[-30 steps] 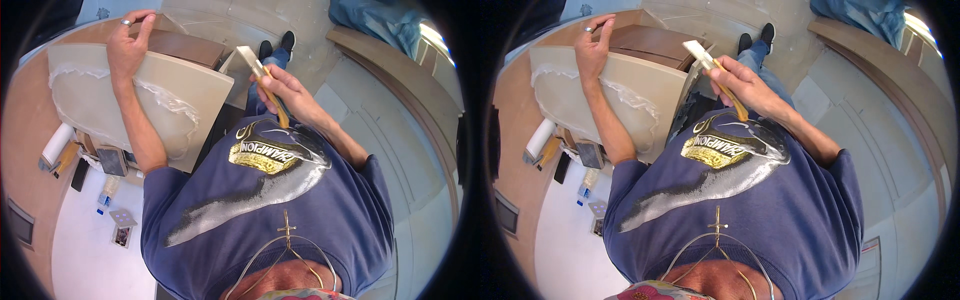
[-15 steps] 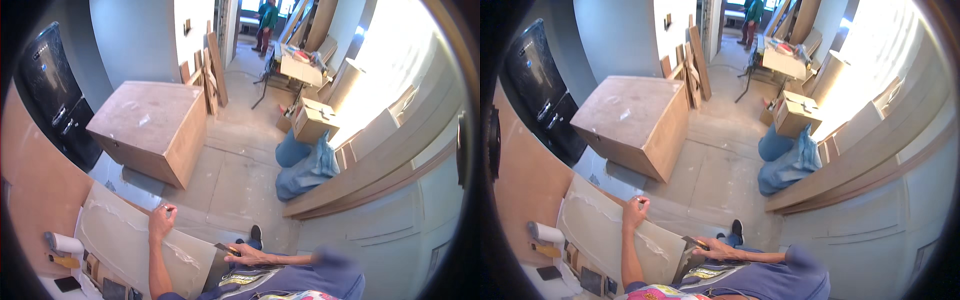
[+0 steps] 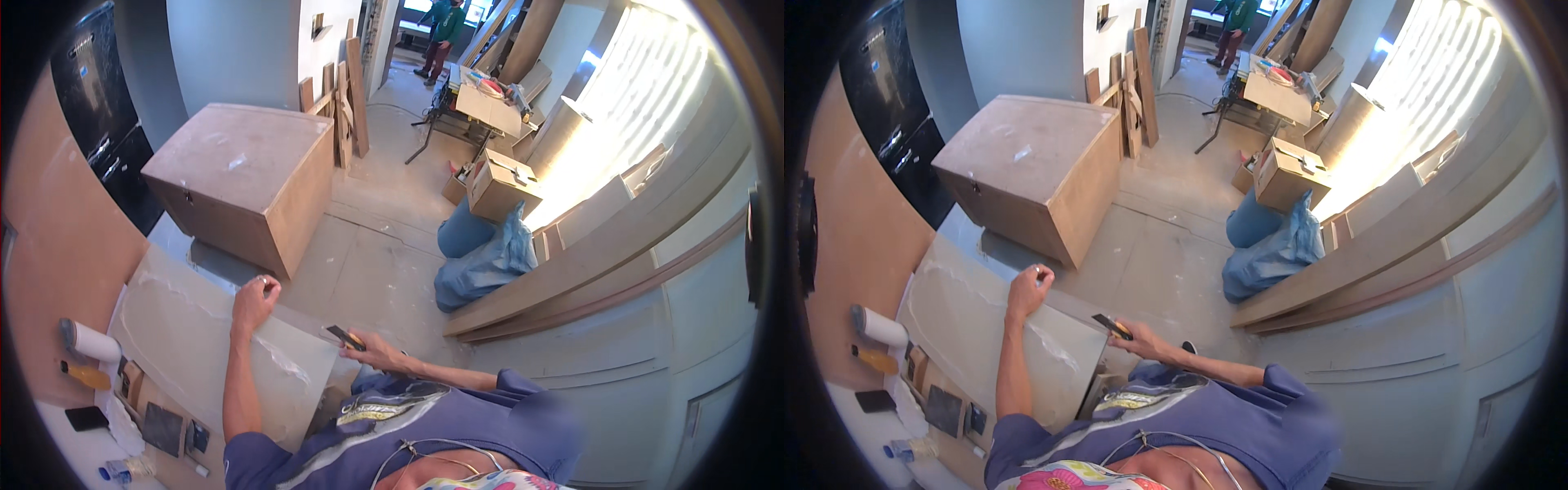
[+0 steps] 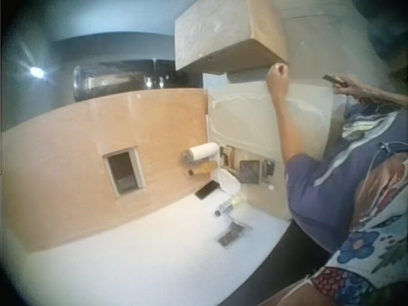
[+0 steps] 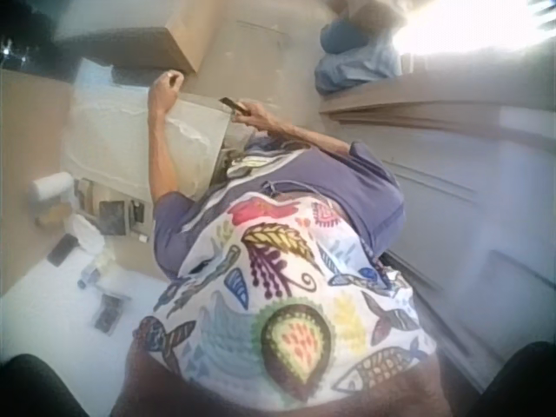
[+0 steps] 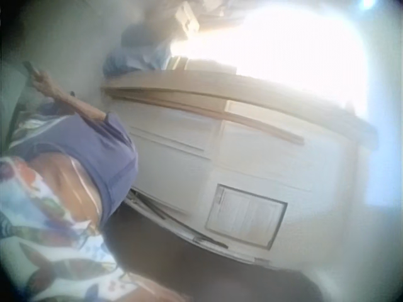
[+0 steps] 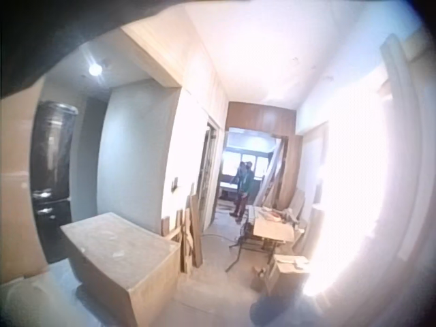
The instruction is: The person applies a white filler to a panel, sands the surface using a sanding block, and uses a utility knife to scrape and trim the edges of the panel.
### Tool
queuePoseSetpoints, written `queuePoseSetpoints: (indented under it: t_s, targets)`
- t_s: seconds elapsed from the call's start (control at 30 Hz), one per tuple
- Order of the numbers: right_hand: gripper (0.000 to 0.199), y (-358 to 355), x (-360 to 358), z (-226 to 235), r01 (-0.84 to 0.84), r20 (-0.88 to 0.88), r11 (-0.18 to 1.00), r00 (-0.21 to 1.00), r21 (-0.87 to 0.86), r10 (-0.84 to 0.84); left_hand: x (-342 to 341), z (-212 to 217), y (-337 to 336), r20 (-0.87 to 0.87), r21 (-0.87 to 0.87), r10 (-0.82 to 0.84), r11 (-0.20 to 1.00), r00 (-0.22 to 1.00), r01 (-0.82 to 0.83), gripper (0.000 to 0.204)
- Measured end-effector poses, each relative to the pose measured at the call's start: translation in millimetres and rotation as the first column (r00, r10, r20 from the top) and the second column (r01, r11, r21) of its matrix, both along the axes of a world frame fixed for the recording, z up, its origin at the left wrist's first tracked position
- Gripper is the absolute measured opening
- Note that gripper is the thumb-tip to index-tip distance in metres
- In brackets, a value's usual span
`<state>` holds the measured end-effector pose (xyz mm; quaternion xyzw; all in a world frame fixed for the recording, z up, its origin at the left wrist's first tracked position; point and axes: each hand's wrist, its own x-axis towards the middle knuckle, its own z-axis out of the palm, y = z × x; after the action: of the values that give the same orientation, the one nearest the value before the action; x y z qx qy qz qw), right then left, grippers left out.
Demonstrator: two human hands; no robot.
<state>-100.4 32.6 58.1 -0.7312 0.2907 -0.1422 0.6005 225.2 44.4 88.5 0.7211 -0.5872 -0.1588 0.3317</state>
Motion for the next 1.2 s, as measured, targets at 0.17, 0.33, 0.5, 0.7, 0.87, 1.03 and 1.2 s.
queuePoseSetpoints:
  t_s: [0.17,0.33,0.5,0.7,0.87,1.03,1.2]
  targets:
    - [0.024,-14,3,20,0.008,-0.07,1.0,0.998,0.013,-0.007,-1,-3,4,0.012,-0.001,-0.002,1.0,1.0,0.002,0.017]
    - [0.027,-72,19,151,0.121,0.387,0.952,0.893,0.282,-0.229,1,5,10,0.042,0.042,0.03,0.999,0.999,-0.032,0.016]
    - [0.026,-78,13,235,0.158,0.493,0.985,0.852,0.076,-0.174,6,-2,7,0.045,0.01,0.012,1.0,0.999,-0.012,0.018]
    - [0.034,-34,19,33,0.02,0.018,0.989,1.0,0.144,-0.023,5,-6,4,0.037,-0.007,0.002,1.0,0.999,-0.002,0.018]
    - [0.037,-13,14,2,0.037,-0.059,0.986,0.998,0.164,-0.027,2,3,3,0.042,0.035,0.0,0.999,0.999,-0.002,0.018]
    - [0.035,-3,7,30,0.041,-0.15,0.976,0.989,0.212,-0.009,0,5,5,0.04,0.02,0.023,1.0,0.999,-0.024,0.016]
    - [0.026,10,3,22,0.147,-0.157,0.975,0.98,0.165,-0.121,0,4,2,0.043,0.05,0.016,0.999,0.999,-0.018,0.015]
